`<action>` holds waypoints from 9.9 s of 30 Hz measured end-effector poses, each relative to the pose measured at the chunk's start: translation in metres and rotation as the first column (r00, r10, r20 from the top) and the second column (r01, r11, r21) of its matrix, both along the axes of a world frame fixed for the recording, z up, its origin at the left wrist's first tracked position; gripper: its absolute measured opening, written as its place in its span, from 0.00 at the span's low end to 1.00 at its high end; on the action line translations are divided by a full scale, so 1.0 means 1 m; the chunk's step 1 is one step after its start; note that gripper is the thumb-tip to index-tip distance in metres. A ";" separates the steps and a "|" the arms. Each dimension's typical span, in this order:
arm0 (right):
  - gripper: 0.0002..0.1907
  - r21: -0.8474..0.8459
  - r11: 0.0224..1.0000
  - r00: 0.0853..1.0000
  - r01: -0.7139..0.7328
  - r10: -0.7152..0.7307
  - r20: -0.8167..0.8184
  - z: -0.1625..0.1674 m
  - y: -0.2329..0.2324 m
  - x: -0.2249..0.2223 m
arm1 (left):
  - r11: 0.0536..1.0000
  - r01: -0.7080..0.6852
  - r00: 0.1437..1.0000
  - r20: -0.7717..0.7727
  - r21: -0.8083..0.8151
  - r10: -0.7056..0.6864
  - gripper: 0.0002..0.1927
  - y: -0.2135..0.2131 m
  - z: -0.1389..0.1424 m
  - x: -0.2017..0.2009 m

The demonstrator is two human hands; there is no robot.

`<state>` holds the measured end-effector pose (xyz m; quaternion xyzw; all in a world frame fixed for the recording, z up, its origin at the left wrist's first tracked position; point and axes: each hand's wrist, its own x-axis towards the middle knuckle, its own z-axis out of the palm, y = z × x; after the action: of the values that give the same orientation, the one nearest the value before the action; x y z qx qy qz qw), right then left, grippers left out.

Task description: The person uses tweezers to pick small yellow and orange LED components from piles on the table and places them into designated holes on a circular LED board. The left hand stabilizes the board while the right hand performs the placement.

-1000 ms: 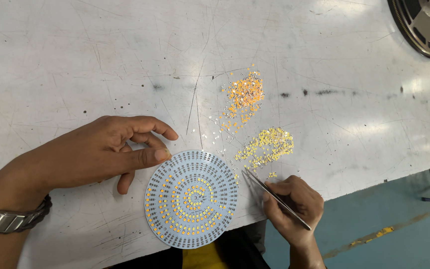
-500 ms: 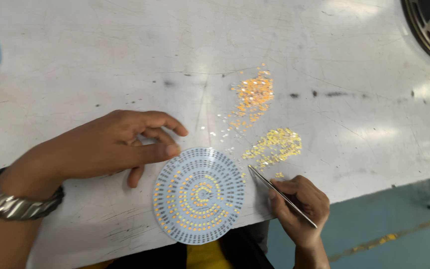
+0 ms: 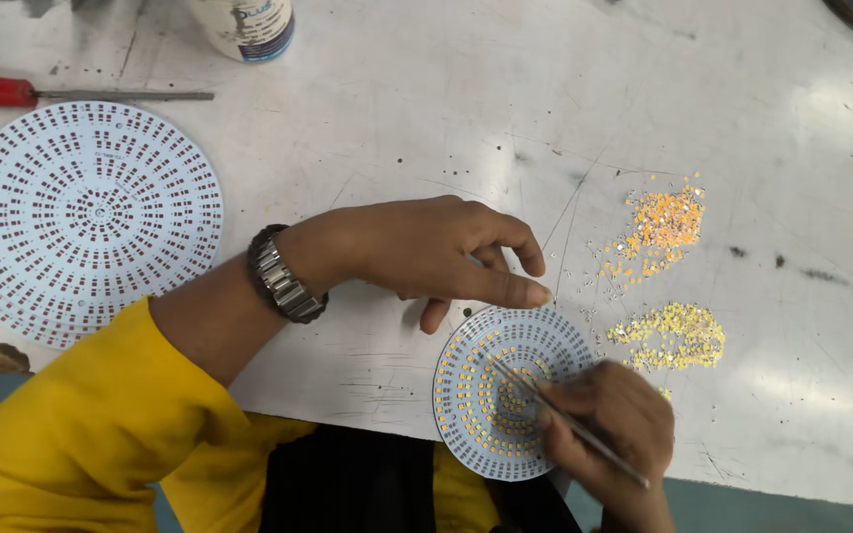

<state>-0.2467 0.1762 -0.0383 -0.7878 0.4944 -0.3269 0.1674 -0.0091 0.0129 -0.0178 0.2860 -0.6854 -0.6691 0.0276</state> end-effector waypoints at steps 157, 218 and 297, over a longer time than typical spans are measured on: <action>0.08 0.004 0.855 0.853 0.519 -0.519 0.061 -0.013 0.047 -0.061 | 0.990 -0.012 0.983 0.181 0.142 -0.014 0.36 -0.001 -0.021 -0.001; 0.09 -0.024 0.972 0.958 0.235 -0.227 0.174 -0.018 0.033 0.003 | 0.998 0.000 1.000 0.013 0.055 -0.001 0.32 -0.001 -0.003 0.000; 0.11 0.030 0.970 0.967 0.241 -0.243 0.080 -0.012 0.021 0.020 | 1.000 0.017 0.999 0.036 -0.016 -0.016 0.36 -0.001 -0.003 -0.001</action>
<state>-0.2264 0.1975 -0.0503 -0.7056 0.5828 -0.3722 0.1545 -0.0105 0.0116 -0.0206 0.2921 -0.6934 -0.6586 0.0124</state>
